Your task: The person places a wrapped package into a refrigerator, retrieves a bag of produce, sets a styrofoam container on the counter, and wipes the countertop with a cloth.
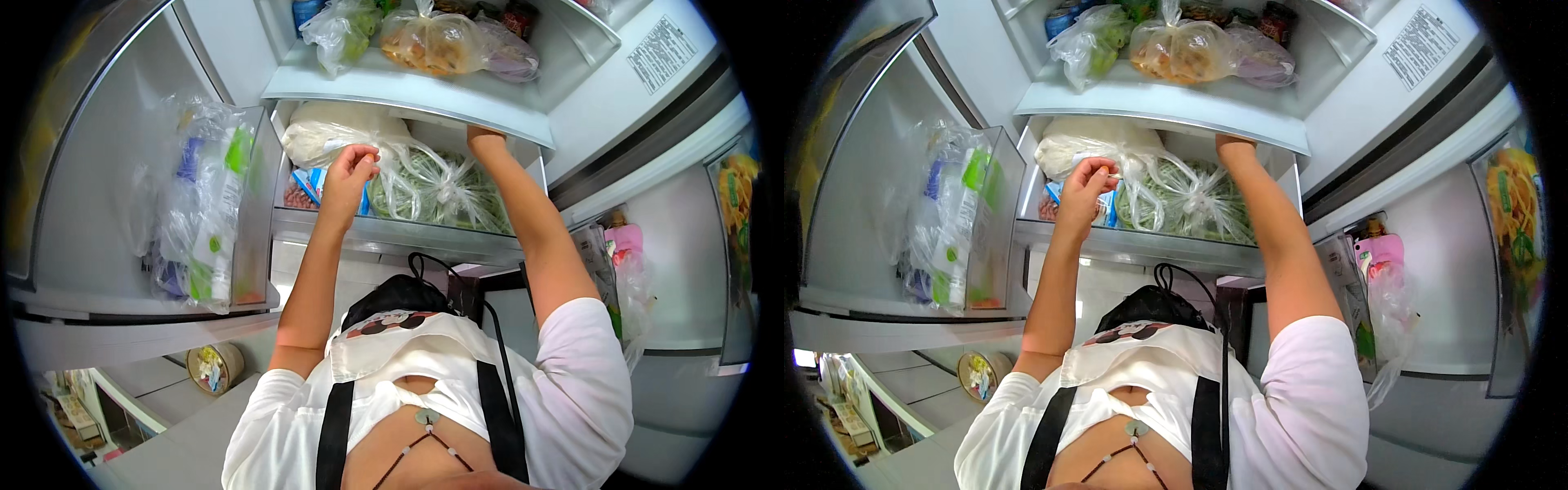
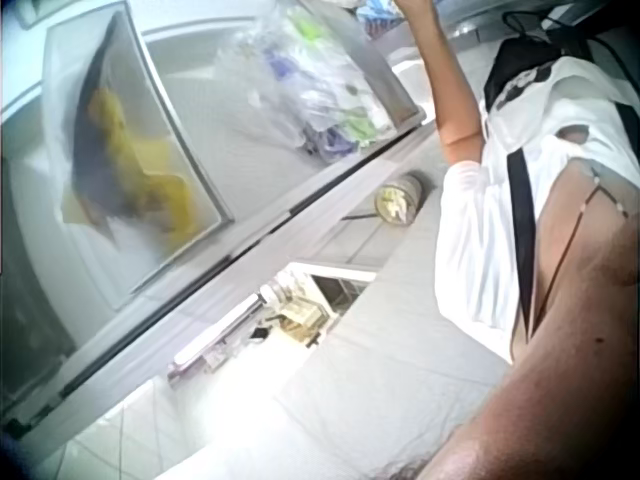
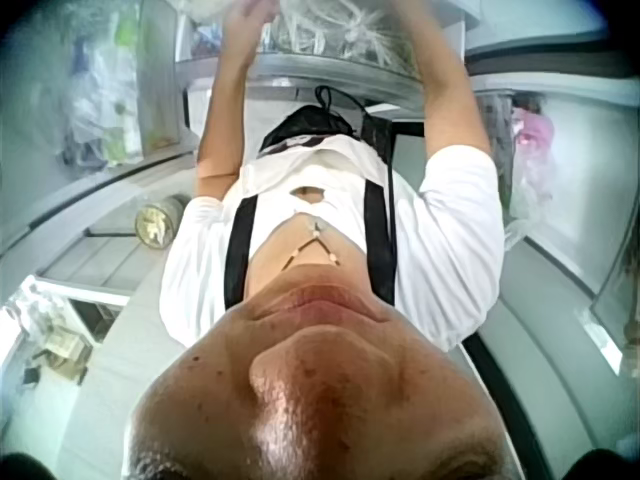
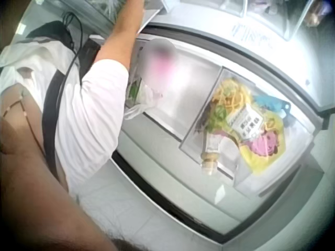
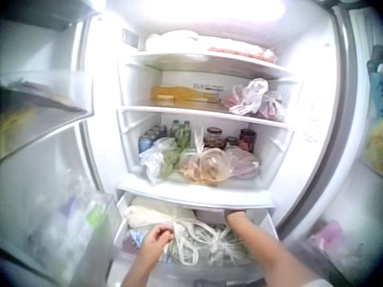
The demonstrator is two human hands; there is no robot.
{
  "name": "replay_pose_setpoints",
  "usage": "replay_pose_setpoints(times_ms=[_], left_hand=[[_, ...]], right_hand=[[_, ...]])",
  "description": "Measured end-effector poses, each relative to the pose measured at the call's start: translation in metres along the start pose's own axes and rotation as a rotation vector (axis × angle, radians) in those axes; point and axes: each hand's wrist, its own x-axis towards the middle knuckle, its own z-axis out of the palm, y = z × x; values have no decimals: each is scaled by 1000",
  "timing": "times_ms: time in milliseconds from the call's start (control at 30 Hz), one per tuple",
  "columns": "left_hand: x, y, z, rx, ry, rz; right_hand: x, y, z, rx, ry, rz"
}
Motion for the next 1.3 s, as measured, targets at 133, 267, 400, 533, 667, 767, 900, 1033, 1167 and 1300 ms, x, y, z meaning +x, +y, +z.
replay_pose_setpoints(times_ms=[133, 267, 400, 533, 667, 767, 900, 1033, 1167, 1300], left_hand=[[2, -8, 3, 541, 21, 194], [-7, 0, 17, 1318, 100, 524], [-3, -3, 25, 1404, 21, 575], [-3, -5, 21, 1345, 3, 599], [-7, -1, 22, 1301, 31, 658], [-15, 2, 18, 1280, 71, 681], [-38, 4, 5, 1237, 85, 671], [-69, 2, -9, 1258, 106, 680], [-88, -9, -21, 1319, 136, 654], [-86, -15, -27, 1302, 110, 653]], right_hand=[[6, -16, 16, 252, -43, 90], [-20, -36, 0, 149, -555, 18], [-15, -11, 24, 195, -737, -50], [-33, -15, -8, 144, -655, -93], [-54, -27, -78, 36, -636, -242], [-94, -25, -136, 271, -482, -239], [-175, -15, -154, 688, -135, -121], [-233, -22, -137, 740, 330, -138], [-258, -34, -135, 513, 340, -114], [-257, -38, -123, 436, 376, -144]])
